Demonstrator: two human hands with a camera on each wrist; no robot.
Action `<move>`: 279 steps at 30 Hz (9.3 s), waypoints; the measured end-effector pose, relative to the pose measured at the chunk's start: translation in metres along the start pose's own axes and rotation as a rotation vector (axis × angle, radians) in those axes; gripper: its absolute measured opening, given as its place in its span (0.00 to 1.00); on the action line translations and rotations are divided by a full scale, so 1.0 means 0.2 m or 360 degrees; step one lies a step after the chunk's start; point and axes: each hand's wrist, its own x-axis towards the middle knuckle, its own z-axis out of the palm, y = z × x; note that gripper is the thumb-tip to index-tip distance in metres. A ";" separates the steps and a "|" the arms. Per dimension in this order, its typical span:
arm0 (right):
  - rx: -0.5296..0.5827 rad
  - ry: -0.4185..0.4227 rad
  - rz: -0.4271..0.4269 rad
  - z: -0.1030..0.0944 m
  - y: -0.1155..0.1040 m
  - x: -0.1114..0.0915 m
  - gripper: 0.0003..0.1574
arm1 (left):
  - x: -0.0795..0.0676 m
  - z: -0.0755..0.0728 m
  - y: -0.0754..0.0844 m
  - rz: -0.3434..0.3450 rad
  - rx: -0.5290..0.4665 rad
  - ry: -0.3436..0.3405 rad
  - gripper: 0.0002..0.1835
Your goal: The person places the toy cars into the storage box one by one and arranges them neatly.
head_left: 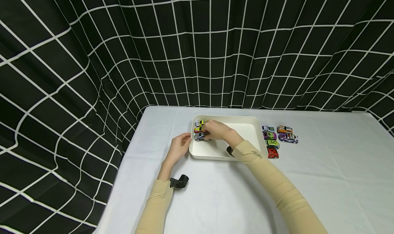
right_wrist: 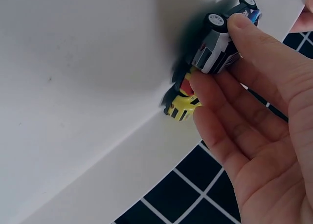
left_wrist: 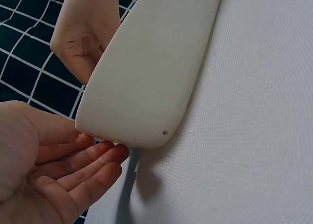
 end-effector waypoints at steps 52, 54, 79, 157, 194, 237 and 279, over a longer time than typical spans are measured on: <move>-0.0229 0.0285 0.0071 -0.23 0.08 -0.30 0.08 | -0.01 0.01 0.00 0.0020 -0.0047 0.0014 0.16; -0.0232 0.0317 0.0068 -0.24 0.09 -0.33 0.08 | -0.01 0.01 0.01 0.0022 -0.0050 0.0013 0.16; -0.0036 0.0401 0.0517 -0.31 0.31 -0.80 0.15 | -0.02 0.01 0.02 0.0006 -0.0040 0.0020 0.15; 0.0046 0.0578 0.0806 0.01 0.69 -1.33 0.16 | -0.01 0.01 0.02 -0.0037 0.0012 0.0012 0.16; -0.0123 0.0697 0.0615 -0.19 0.42 -1.21 0.14 | -0.01 0.01 0.02 -0.0022 0.0019 0.0023 0.16; -0.0074 0.0525 0.0223 -0.15 0.10 -0.69 0.13 | -0.01 0.01 0.02 0.0001 0.0029 0.0033 0.16; 0.0020 0.0292 0.0069 0.04 -0.08 -0.29 0.11 | -0.01 0.01 0.01 0.0006 -0.0028 0.0022 0.16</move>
